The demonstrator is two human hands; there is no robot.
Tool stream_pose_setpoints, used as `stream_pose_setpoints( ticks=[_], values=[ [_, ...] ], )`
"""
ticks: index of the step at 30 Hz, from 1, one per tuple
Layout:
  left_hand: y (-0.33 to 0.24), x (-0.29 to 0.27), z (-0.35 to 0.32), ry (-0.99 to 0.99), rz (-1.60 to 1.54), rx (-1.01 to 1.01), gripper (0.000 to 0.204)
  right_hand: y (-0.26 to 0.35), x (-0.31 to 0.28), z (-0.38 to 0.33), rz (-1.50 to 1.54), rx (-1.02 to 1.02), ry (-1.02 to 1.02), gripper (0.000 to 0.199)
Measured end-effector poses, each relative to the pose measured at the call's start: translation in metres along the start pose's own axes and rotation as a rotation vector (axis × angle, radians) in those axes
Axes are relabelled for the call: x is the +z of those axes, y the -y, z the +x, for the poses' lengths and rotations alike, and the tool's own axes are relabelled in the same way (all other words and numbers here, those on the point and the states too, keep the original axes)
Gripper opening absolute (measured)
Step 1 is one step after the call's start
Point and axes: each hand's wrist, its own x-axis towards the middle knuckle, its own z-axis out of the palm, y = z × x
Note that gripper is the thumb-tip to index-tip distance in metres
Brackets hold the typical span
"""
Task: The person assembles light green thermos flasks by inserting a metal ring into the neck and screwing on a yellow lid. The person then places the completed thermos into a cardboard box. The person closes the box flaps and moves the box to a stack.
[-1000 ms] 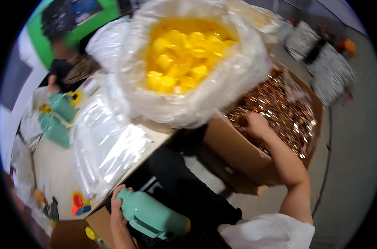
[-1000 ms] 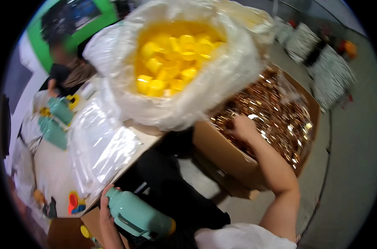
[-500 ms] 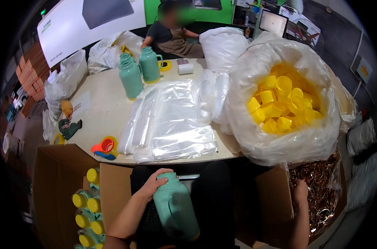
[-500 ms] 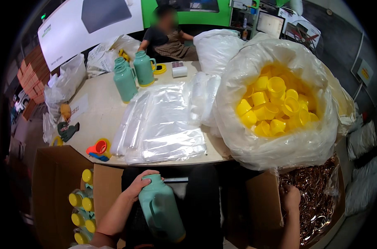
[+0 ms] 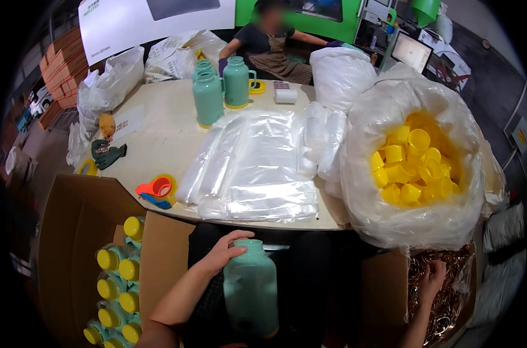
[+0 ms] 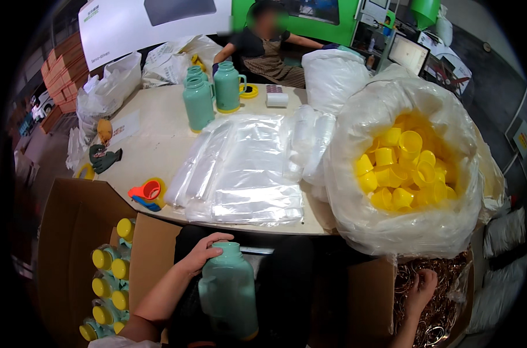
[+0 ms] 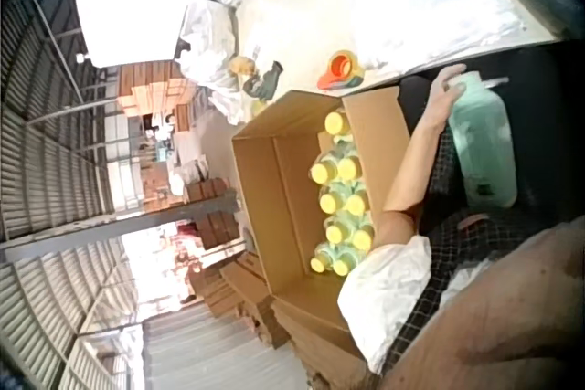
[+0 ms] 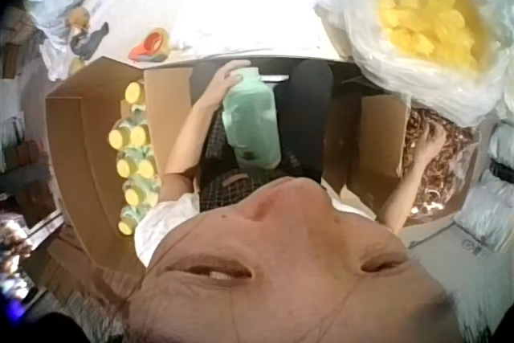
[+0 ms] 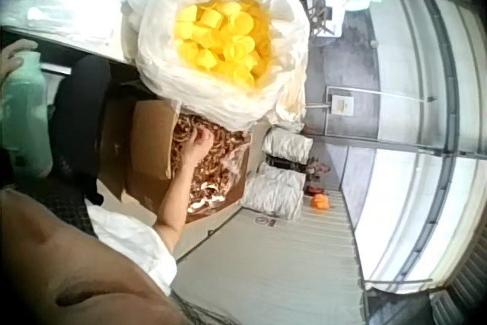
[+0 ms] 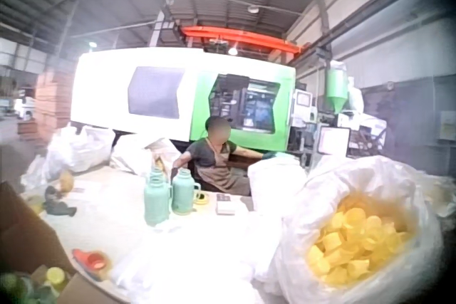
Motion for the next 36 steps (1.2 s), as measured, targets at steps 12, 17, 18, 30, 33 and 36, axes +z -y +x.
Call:
stream_pose_setpoints(
  ticks=[12, 17, 18, 30, 33, 36],
  values=[
    [0.012, 0.013, 0.002, 0.117, -0.131, -0.042, 0.073, 0.094, 0.003, 0.009, 0.322, -0.132, -0.286, 0.004],
    [0.019, 0.022, 0.009, 0.014, 0.055, 0.211, 0.083, 0.264, 0.103, -0.03, 0.987, -0.118, 0.315, 0.01],
    [0.021, 0.025, 0.009, 0.005, -0.024, 0.249, 0.082, 0.288, 0.119, -0.037, 1.031, -0.323, 0.347, 0.01],
    [0.022, 0.027, -0.011, -0.158, -0.125, 0.394, 0.089, 0.348, 0.152, -0.077, 1.429, -0.152, 0.805, 0.017],
    [0.026, 0.019, -0.007, -0.031, -0.019, 0.395, 0.104, 0.344, 0.149, -0.067, 1.373, -0.195, 0.891, 0.017],
    [0.025, 0.028, -0.003, -0.108, -0.01, 0.566, 0.092, 0.348, 0.143, -0.061, 1.408, -0.125, 0.947, 0.016]
  ],
)
